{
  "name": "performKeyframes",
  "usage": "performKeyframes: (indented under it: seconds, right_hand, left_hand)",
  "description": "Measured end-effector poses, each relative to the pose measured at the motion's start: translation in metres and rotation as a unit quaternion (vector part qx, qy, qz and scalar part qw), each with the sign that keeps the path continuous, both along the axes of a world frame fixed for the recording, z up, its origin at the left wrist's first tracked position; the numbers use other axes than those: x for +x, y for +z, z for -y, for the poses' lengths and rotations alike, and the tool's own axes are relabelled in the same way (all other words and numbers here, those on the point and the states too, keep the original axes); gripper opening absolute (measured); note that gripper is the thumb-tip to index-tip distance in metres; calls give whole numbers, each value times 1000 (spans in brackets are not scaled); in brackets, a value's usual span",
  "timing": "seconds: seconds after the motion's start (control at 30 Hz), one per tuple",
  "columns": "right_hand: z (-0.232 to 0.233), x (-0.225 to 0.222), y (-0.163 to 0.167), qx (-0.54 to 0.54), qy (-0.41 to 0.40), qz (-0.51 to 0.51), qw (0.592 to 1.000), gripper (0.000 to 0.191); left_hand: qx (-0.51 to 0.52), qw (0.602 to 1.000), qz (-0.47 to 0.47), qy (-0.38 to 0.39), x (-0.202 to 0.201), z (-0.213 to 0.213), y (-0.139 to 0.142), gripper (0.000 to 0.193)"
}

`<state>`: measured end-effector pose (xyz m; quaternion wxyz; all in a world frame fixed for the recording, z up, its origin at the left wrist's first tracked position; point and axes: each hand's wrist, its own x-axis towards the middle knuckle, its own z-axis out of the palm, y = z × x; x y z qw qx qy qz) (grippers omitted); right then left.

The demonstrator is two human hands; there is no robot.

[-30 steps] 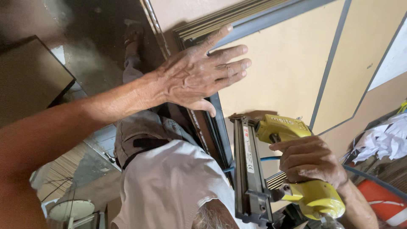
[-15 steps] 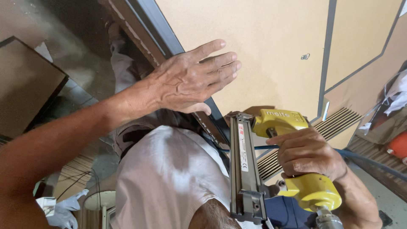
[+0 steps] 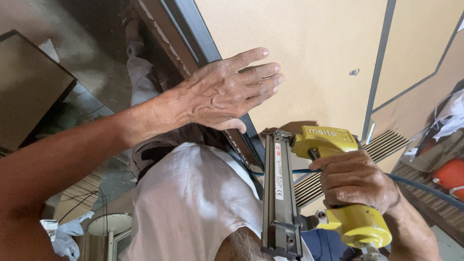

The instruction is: The person uses a pneumatic nail gun to fasten the backing board into picture frames, pressing the board flat with one hand while driving nails along the frame edge. They reposition each finished frame aside and pull the next frame into place on the workbench, repeating the nailing cycle.

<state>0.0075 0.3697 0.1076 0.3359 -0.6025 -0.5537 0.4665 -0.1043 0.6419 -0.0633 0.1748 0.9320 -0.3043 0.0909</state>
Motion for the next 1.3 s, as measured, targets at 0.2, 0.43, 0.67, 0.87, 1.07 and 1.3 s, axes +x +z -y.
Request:
performKeyframes:
  seconds: [0.2, 0.43, 0.67, 0.87, 1.07, 1.3]
  right_hand:
    - [27, -24, 6, -15, -83, -27, 996, 27]
    - [118, -71, 7, -3, -141, -69, 988, 30]
    - [183, -85, 4, -7, -115, -37, 993, 29]
    - [191, -66, -6, 0, -51, -60, 997, 27]
    - [197, -51, -16, 6, 12, -81, 997, 26]
    - [191, -47, -12, -9, 35, -48, 998, 26]
  left_hand:
    - [-12, 1000, -1, -16, -1, 0, -1, 102]
    - [-69, 997, -6, -45, -41, 73, 1, 92]
    - [-111, 992, -32, -46, -60, 145, 0, 92]
    - [-124, 992, -7, -16, -57, 150, -7, 82]
    - [-126, 992, 8, -12, -56, 146, -11, 78]
    - [-91, 995, 42, 18, -56, 150, -10, 54]
